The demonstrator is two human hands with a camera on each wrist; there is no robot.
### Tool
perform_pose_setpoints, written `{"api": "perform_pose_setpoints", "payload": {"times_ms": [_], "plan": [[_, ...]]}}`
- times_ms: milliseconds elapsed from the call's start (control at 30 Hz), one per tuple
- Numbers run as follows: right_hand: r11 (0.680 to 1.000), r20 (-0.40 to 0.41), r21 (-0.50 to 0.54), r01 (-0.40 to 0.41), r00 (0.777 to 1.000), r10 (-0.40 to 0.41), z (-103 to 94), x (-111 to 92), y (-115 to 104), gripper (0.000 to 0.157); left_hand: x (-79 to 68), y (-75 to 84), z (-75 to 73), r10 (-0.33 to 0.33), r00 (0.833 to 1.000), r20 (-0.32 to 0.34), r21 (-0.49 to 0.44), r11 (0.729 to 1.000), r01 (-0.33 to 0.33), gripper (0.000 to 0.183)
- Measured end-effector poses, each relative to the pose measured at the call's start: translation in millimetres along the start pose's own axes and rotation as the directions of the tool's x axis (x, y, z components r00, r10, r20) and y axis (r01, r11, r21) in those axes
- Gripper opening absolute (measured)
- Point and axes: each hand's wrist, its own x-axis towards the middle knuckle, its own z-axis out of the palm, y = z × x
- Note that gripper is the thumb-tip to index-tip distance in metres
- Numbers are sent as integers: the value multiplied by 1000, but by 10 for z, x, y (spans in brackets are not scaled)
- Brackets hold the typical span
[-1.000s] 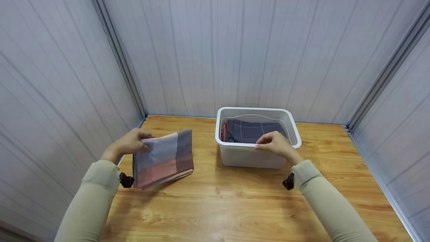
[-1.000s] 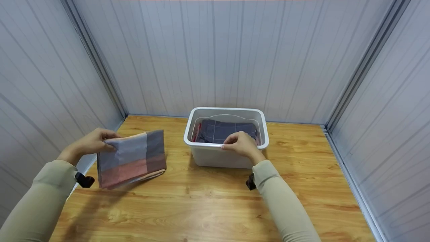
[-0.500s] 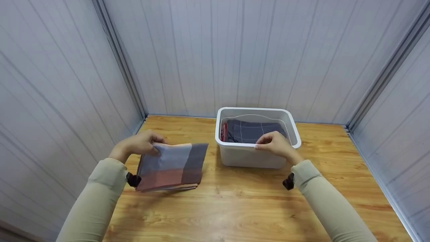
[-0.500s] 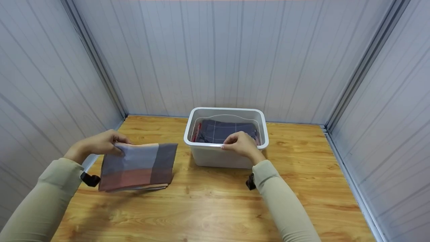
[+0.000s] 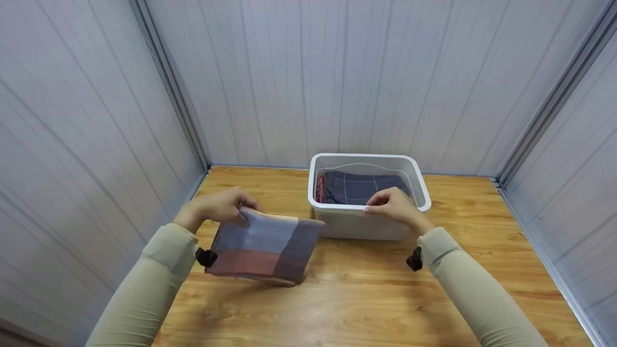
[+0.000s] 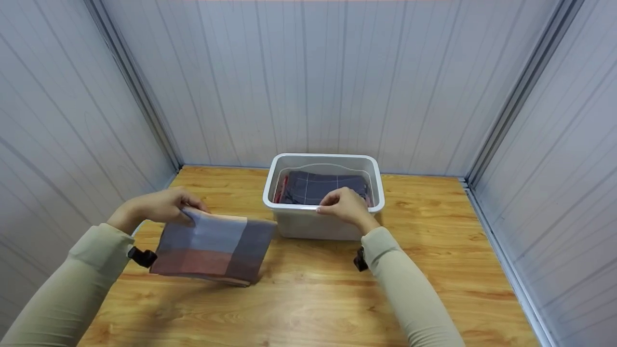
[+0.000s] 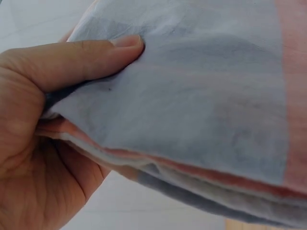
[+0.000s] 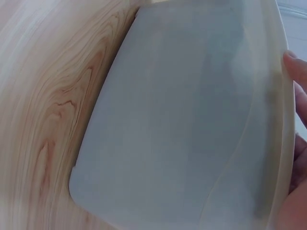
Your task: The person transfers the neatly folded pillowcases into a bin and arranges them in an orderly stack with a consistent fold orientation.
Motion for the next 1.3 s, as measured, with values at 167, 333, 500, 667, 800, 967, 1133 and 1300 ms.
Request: {"api": "perform_pose_setpoints", "payload": {"times_ms": [167, 333, 500, 667, 800, 967, 1133, 1300], "plan": [[1000, 6, 1, -2, 1000, 2, -4, -2, -13, 18, 87, 96, 50, 23, 1000, -2, -9, 1000, -23, 37], [997, -11, 77, 16, 1000, -16, 0, -23, -4, 20, 179, 162, 112, 56, 998, -3, -3, 998, -56, 35], [988, -37, 132, 78, 997, -74, -16, -51, -17, 26, 260, 210, 166, 88, 996, 1, -15, 996, -88, 35], [971, -98, 189, 146, 987, -130, -45, -98, -94, 34, 340, 248, 210, 115, 993, 3, -37, 993, -115, 35], [947, -142, 253, 197, 976, -165, -52, -148, -194, 32, 388, 287, 228, 143, 990, -13, -51, 988, -143, 33], [923, -112, 316, 220, 974, -194, -43, -221, -293, 37, 457, 336, 230, 198, 980, -25, -91, 976, -200, 31], [895, -12, 378, 237, 968, -251, 0, -277, -323, 51, 496, 367, 234, 234, 970, -61, -96, 966, -239, 29], [863, 27, 454, 220, 965, -260, 79, -343, -266, 57, 525, 393, 242, 243, 963, -115, -121, 959, -257, 25]]}}
